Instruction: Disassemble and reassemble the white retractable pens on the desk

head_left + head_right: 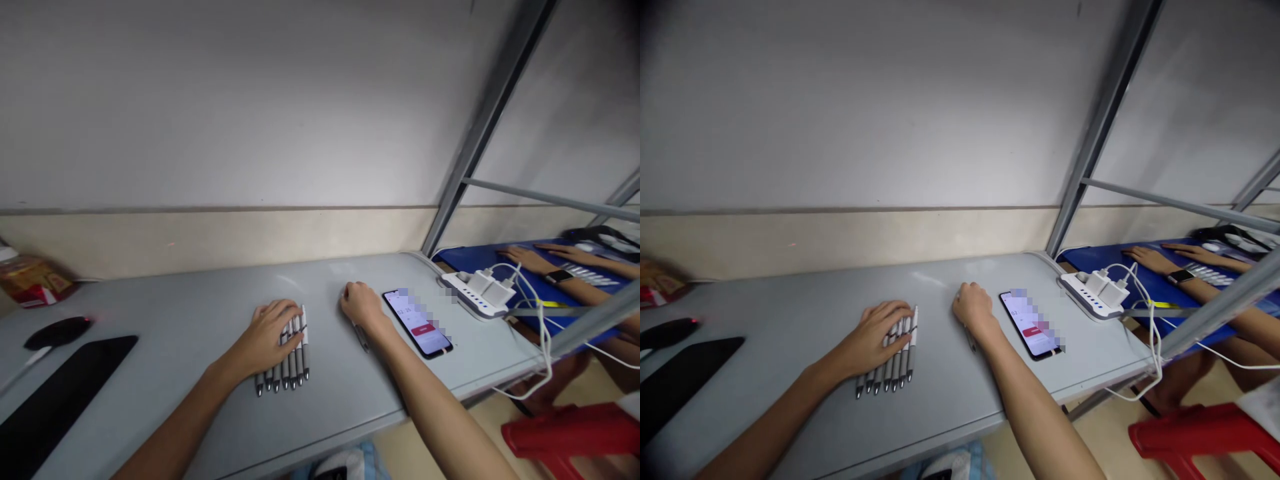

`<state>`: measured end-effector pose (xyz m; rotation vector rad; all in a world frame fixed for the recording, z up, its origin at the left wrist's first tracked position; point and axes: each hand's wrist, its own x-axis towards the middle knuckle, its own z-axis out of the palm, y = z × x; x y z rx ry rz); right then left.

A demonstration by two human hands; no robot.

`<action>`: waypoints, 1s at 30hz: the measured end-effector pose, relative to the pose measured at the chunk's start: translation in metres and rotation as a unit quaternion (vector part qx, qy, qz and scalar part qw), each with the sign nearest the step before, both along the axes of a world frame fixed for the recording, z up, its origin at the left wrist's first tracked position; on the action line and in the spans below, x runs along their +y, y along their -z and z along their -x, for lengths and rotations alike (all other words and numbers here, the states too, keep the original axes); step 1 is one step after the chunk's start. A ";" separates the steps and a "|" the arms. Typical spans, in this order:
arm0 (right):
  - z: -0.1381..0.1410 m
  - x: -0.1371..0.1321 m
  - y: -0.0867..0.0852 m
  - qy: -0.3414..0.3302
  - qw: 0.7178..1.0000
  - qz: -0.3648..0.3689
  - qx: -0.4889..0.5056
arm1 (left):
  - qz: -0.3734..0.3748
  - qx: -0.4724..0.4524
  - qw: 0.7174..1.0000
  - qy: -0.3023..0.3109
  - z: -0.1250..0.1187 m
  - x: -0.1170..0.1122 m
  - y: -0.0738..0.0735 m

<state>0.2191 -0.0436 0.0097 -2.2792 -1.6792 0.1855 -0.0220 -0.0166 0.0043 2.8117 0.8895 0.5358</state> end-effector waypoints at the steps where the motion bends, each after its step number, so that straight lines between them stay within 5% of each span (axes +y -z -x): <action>1: 0.001 0.000 0.000 0.003 1.000 -0.007 -0.010 | -0.001 -0.001 1.000 -0.002 0.000 0.000 0.001; 5: 0.009 -0.004 -0.004 -0.032 0.996 -0.071 -0.035 | -0.012 0.003 1.000 -0.024 0.000 0.000 0.005; 11: 0.042 -0.015 -0.008 -0.246 0.958 -0.112 0.096 | -0.015 0.006 0.999 -0.040 -0.001 0.000 0.006; 13: 0.053 -0.019 -0.006 -0.270 0.951 -0.092 0.121 | -0.015 0.011 0.999 -0.045 -0.002 0.000 0.006; 30: 0.056 -0.015 0.004 -0.209 0.976 -0.031 0.050 | -0.013 0.014 0.998 -0.060 0.001 0.004 0.014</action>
